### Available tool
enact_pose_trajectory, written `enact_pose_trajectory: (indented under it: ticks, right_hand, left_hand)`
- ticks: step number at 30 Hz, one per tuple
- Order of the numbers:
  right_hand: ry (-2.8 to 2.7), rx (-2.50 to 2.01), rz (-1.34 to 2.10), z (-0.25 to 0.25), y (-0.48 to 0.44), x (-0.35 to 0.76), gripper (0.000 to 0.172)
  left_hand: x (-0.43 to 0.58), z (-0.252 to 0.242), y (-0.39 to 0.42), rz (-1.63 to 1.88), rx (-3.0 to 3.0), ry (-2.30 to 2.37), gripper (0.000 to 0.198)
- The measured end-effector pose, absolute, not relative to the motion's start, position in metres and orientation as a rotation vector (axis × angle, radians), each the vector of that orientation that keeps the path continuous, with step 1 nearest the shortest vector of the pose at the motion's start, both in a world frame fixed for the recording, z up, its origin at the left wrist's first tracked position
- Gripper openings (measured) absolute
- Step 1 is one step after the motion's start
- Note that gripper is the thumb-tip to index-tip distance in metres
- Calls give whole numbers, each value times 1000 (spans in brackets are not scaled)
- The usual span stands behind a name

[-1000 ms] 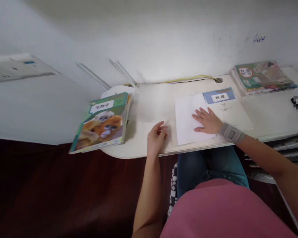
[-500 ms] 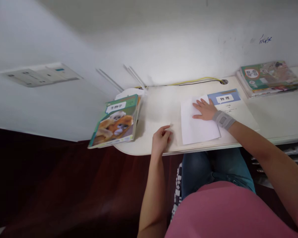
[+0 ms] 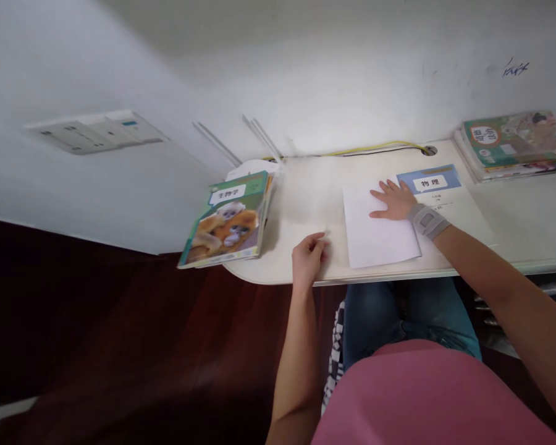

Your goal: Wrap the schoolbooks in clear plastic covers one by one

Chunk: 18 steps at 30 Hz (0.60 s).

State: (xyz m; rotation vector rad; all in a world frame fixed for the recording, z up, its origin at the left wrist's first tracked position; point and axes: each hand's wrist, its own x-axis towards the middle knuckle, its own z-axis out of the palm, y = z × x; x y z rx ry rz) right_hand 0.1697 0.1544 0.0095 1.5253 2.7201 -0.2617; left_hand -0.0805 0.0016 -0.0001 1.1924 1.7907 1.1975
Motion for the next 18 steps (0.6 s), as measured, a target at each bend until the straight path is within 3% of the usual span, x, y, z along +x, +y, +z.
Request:
enact_pose_trajectory:
  ticks: [7, 11, 18]
  right_hand:
    - [2722, 1809, -232, 12, 152, 168, 75]
    - [2674, 1871, -277, 12, 104, 171, 71]
    - [3025, 1688, -543, 3, -19, 196, 103]
  left_hand:
    - [-80, -1, 3, 1169, 1234, 1757, 34]
    - [-80, 4, -1, 1205, 1207, 1712, 32]
    - [-44, 78, -10, 1573, 1211, 1444, 22]
